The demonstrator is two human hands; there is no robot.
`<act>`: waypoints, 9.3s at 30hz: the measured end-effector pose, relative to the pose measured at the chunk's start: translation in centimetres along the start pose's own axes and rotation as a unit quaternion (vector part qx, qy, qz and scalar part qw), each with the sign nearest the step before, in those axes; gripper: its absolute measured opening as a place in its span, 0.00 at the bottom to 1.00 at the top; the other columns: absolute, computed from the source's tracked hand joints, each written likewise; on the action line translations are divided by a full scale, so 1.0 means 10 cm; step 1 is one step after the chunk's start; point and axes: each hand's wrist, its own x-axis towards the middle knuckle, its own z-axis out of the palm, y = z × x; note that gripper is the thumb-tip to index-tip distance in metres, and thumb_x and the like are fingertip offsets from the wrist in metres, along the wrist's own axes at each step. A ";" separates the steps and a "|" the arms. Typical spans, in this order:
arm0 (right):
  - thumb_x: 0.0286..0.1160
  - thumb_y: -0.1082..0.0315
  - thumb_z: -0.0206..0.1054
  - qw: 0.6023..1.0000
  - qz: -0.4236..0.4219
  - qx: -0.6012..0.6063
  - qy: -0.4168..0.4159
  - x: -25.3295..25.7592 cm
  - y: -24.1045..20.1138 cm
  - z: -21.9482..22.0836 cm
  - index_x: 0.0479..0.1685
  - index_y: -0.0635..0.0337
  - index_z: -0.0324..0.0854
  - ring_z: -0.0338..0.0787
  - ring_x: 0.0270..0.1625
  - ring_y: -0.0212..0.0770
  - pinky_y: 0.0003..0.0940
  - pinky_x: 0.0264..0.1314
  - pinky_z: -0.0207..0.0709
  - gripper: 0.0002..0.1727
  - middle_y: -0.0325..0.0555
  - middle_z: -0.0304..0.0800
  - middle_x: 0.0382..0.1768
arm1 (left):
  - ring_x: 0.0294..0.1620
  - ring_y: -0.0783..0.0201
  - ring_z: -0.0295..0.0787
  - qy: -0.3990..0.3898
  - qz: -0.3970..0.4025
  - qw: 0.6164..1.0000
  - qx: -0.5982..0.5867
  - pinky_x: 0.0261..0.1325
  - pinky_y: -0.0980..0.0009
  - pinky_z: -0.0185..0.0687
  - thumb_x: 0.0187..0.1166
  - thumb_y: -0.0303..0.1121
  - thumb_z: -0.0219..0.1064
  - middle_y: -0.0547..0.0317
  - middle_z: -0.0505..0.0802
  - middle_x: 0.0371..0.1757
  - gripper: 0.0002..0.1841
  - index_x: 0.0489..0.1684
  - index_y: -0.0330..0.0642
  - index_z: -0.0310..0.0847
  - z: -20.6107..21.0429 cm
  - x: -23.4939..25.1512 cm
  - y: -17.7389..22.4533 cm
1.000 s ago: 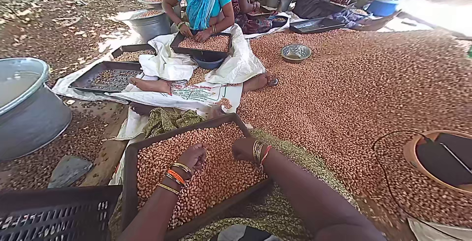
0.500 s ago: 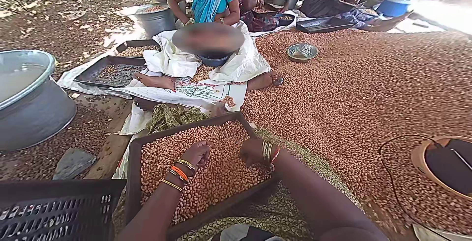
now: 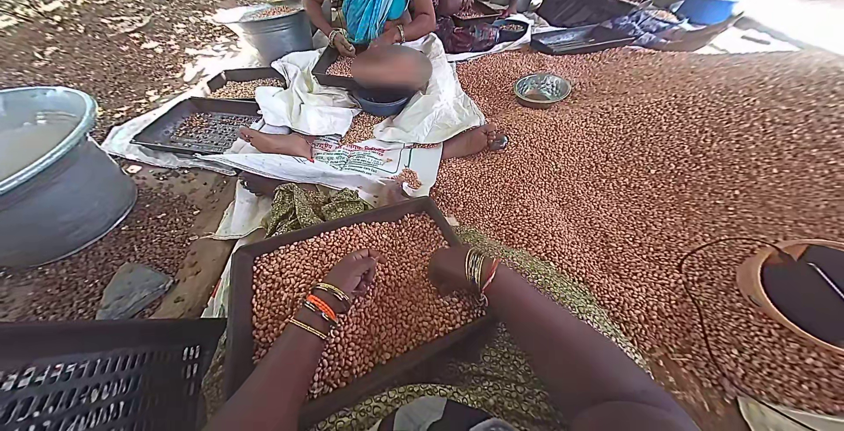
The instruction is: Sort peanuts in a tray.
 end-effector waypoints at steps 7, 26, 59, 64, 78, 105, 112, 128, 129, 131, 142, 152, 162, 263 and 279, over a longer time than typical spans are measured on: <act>0.77 0.66 0.72 0.998 -0.024 0.050 0.029 -0.02 0.13 -0.01 0.46 0.72 0.89 0.89 0.53 0.63 0.67 0.61 0.76 0.14 0.65 0.91 0.45 | 0.11 0.75 0.62 0.000 0.000 1.000 -0.003 0.15 0.80 0.57 0.94 0.31 0.48 0.68 0.74 0.18 0.13 0.54 0.39 0.81 0.00 0.00 0.00; 0.76 0.68 0.69 0.993 0.064 0.003 0.095 0.25 -0.20 -0.04 0.51 0.67 0.90 0.76 0.75 0.71 0.76 0.73 0.65 0.12 0.66 0.86 0.63 | 0.12 0.75 0.62 0.005 -0.008 1.000 0.005 0.16 0.80 0.57 0.95 0.32 0.48 0.68 0.75 0.19 0.13 0.54 0.39 0.81 0.01 0.00 0.02; 0.80 0.74 0.63 0.984 0.077 0.061 0.146 0.35 -0.15 -0.06 0.67 0.58 0.86 0.86 0.67 0.65 0.66 0.62 0.82 0.18 0.62 0.74 0.78 | 0.10 0.73 0.61 0.025 -0.012 0.998 -0.058 0.14 0.79 0.56 0.96 0.41 0.45 0.68 0.72 0.14 0.24 0.19 0.49 0.67 0.09 -0.07 0.04; 0.80 0.73 0.66 0.972 -0.120 0.087 0.183 0.21 -0.34 0.09 0.50 0.67 0.91 0.89 0.62 0.61 0.61 0.68 0.79 0.10 0.63 0.91 0.53 | 0.10 0.76 0.61 -0.016 0.007 1.000 -0.005 0.15 0.81 0.58 0.96 0.35 0.47 0.70 0.72 0.15 0.16 0.41 0.40 0.79 0.06 -0.08 0.05; 0.81 0.65 0.67 0.988 -0.130 0.023 0.077 0.42 -0.63 0.25 0.49 0.62 0.90 0.91 0.54 0.62 0.69 0.54 0.80 0.11 0.59 0.91 0.52 | 0.11 0.76 0.63 -0.019 0.020 0.999 0.031 0.15 0.82 0.58 0.93 0.29 0.50 0.70 0.73 0.16 0.12 0.52 0.37 0.81 0.03 -0.03 0.00; 0.83 0.66 0.66 0.957 -0.017 0.163 0.238 0.25 -0.20 -0.04 0.55 0.70 0.88 0.89 0.58 0.55 0.51 0.69 0.78 0.15 0.61 0.91 0.51 | 0.12 0.72 0.66 0.022 -0.100 0.993 -0.054 0.15 0.78 0.59 0.97 0.49 0.40 0.64 0.79 0.18 0.27 0.38 0.42 0.81 0.14 -0.09 0.05; 0.84 0.70 0.62 0.901 -0.046 0.274 0.334 0.29 -0.40 0.02 0.55 0.71 0.88 0.90 0.58 0.49 0.41 0.68 0.79 0.14 0.61 0.91 0.53 | 0.11 0.73 0.62 0.024 -0.060 0.988 -0.142 0.13 0.79 0.55 0.97 0.49 0.36 0.64 0.78 0.18 0.28 0.32 0.44 0.76 0.12 -0.10 0.05; 0.75 0.73 0.72 0.987 -0.124 0.064 0.075 0.04 -0.05 -0.06 0.48 0.66 0.94 0.90 0.62 0.60 0.62 0.71 0.77 0.09 0.61 0.93 0.55 | 0.11 0.75 0.61 0.026 0.000 0.998 -0.061 0.14 0.80 0.56 0.93 0.28 0.47 0.69 0.72 0.18 0.14 0.59 0.38 0.79 0.08 -0.05 0.05; 0.78 0.73 0.70 0.988 -0.100 0.066 0.099 0.07 -0.05 -0.09 0.50 0.66 0.93 0.90 0.60 0.60 0.62 0.70 0.77 0.10 0.61 0.93 0.54 | 0.11 0.75 0.61 0.024 -0.003 0.998 -0.059 0.14 0.80 0.56 0.92 0.26 0.47 0.68 0.73 0.18 0.14 0.60 0.38 0.79 0.09 -0.05 0.05; 0.82 0.71 0.66 0.990 -0.048 0.075 0.109 0.19 -0.11 -0.08 0.55 0.65 0.90 0.90 0.58 0.61 0.62 0.67 0.77 0.12 0.61 0.92 0.51 | 0.11 0.74 0.63 0.027 -0.007 0.998 -0.058 0.14 0.80 0.57 0.89 0.24 0.48 0.67 0.74 0.18 0.14 0.58 0.38 0.81 0.10 -0.04 0.04; 0.84 0.70 0.63 0.976 -0.031 0.102 0.192 0.48 -0.29 0.08 0.53 0.68 0.90 0.88 0.63 0.63 0.63 0.69 0.77 0.13 0.65 0.91 0.55 | 0.11 0.74 0.66 0.052 0.001 0.996 -0.075 0.15 0.80 0.61 0.87 0.24 0.47 0.66 0.77 0.17 0.14 0.50 0.38 0.82 0.08 -0.07 0.06; 0.85 0.67 0.61 0.990 0.021 0.015 0.137 0.55 -0.50 0.09 0.54 0.66 0.87 0.89 0.63 0.65 0.70 0.58 0.80 0.13 0.61 0.88 0.62 | 0.12 0.73 0.66 0.063 -0.003 0.997 -0.046 0.16 0.79 0.61 0.87 0.24 0.48 0.66 0.77 0.19 0.14 0.50 0.39 0.83 0.05 -0.05 0.05; 0.82 0.63 0.63 0.977 0.053 0.118 0.169 0.49 -0.30 0.07 0.49 0.67 0.88 0.90 0.56 0.62 0.67 0.57 0.80 0.15 0.62 0.91 0.49 | 0.12 0.73 0.65 0.065 -0.010 0.996 -0.058 0.15 0.79 0.59 0.88 0.25 0.47 0.65 0.77 0.18 0.15 0.50 0.39 0.83 0.07 -0.03 0.03; 0.88 0.62 0.62 0.928 0.038 0.211 0.306 0.22 -0.08 -0.19 0.47 0.70 0.88 0.88 0.47 0.51 0.48 0.59 0.78 0.17 0.59 0.90 0.42 | 0.11 0.73 0.65 0.068 -0.022 0.996 -0.060 0.14 0.80 0.59 0.97 0.41 0.44 0.65 0.79 0.20 0.20 0.41 0.41 0.80 0.12 -0.10 0.08; 0.72 0.76 0.71 0.956 -0.104 0.144 0.233 0.73 -0.38 0.14 0.62 0.66 0.87 0.79 0.74 0.62 0.55 0.81 0.69 0.18 0.65 0.82 0.68 | 0.09 0.74 0.59 -0.001 -0.015 0.980 -0.200 0.12 0.80 0.53 0.97 0.49 0.28 0.68 0.72 0.16 0.29 0.29 0.48 0.70 0.04 -0.11 0.08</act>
